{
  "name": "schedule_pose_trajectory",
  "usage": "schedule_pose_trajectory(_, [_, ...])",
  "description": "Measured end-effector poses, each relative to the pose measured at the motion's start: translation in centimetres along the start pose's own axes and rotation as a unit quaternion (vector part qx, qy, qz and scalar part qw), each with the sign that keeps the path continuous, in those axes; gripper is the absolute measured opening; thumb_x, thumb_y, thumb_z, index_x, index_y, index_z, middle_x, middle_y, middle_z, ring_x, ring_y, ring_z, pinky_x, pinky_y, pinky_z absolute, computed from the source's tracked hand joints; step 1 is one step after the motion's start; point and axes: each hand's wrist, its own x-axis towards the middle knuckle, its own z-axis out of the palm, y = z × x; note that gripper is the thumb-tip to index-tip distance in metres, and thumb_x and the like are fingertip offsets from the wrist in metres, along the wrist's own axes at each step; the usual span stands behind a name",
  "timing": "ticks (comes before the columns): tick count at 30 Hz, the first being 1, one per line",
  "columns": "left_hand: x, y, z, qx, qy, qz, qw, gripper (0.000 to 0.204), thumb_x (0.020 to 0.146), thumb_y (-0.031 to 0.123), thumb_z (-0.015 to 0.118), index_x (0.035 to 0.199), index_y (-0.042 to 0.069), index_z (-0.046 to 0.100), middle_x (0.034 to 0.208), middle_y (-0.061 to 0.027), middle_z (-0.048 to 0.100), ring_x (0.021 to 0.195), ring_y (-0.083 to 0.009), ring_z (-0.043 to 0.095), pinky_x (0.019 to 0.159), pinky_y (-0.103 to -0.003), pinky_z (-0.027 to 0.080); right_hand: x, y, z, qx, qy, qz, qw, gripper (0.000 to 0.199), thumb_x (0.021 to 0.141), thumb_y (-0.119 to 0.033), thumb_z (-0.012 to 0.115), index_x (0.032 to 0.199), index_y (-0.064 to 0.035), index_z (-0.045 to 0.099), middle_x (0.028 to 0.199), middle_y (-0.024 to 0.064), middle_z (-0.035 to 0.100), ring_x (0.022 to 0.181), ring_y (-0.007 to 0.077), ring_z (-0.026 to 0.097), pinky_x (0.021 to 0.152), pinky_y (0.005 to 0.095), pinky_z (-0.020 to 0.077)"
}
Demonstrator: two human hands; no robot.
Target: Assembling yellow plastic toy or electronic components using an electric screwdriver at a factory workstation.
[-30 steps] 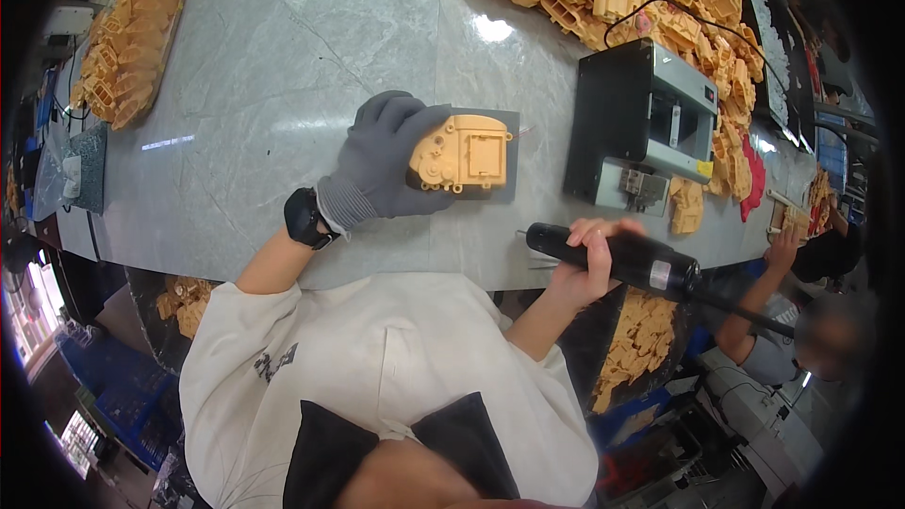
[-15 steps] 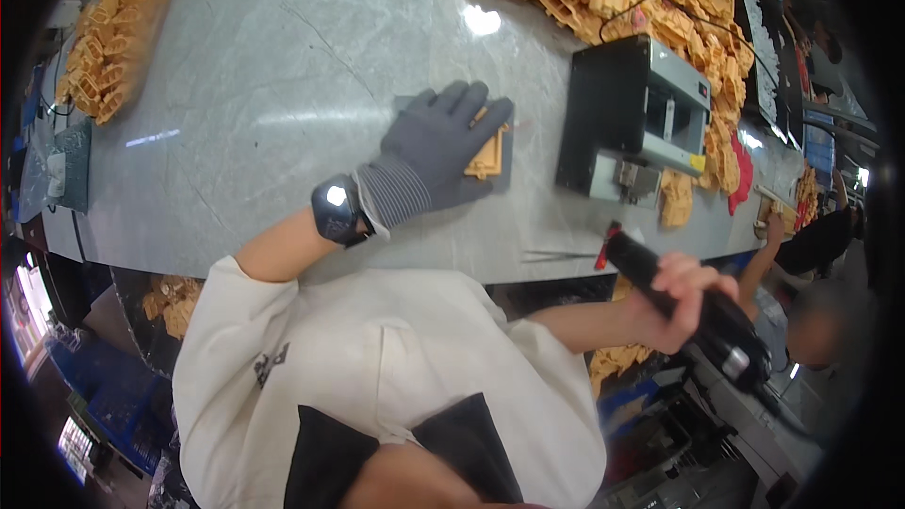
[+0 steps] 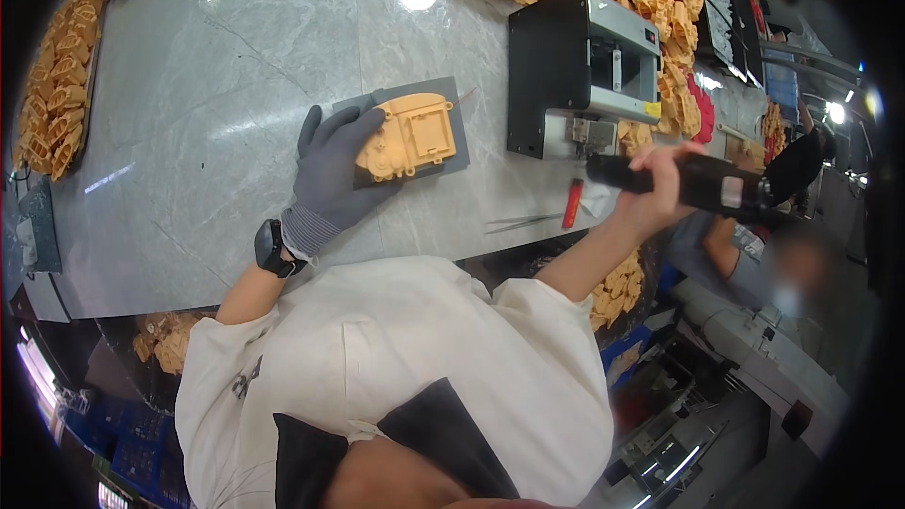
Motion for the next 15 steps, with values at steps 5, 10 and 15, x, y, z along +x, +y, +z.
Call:
schedule_pose_trajectory(5, [0.9,0.3,-0.2,-0.055,-0.056,-0.028,0.996,0.08,0.053,0.025,0.078,0.124,0.012,0.043,0.114,-0.0091,0.051,0.116,-0.023,0.04,0.106,-0.045,0.01,-4.4,-2.8,-0.7,0.066,-0.03,-0.03,0.997,0.037,0.065,0.0,0.051,0.102,-0.0046,0.044,0.056,0.0049,0.044,0.044,0.0161,0.044,0.049,0.0314,0.0382])
schedule_pose_trajectory(10, [0.8,-0.3,-0.1,-0.032,-0.052,-0.005,0.998,0.081,0.053,0.025,0.078,0.125,0.012,0.042,0.114,-0.0093,0.05,0.115,-0.0228,0.041,0.107,-0.044,0.011,0.3,-2.7,-0.9,0.049,0.043,-0.099,0.993,0.037,0.066,-0.001,0.051,0.102,-0.005,0.043,0.057,0.0043,0.045,0.046,0.0149,0.045,0.054,0.0327,0.0394])
schedule_pose_trajectory(15, [1.0,-0.5,0.2,-0.063,-0.035,0.018,0.997,0.08,0.054,0.021,0.078,0.125,0.01,0.041,0.116,-0.0106,0.051,0.113,-0.0256,0.045,0.105,-0.043,0.021,1.8,0.1,-0.3,-0.025,0.03,-0.028,0.999,0.03,0.067,0.003,0.051,0.096,0.0005,0.046,0.058,0.0073,0.045,0.046,0.0161,0.045,0.051,0.0294,0.0403])
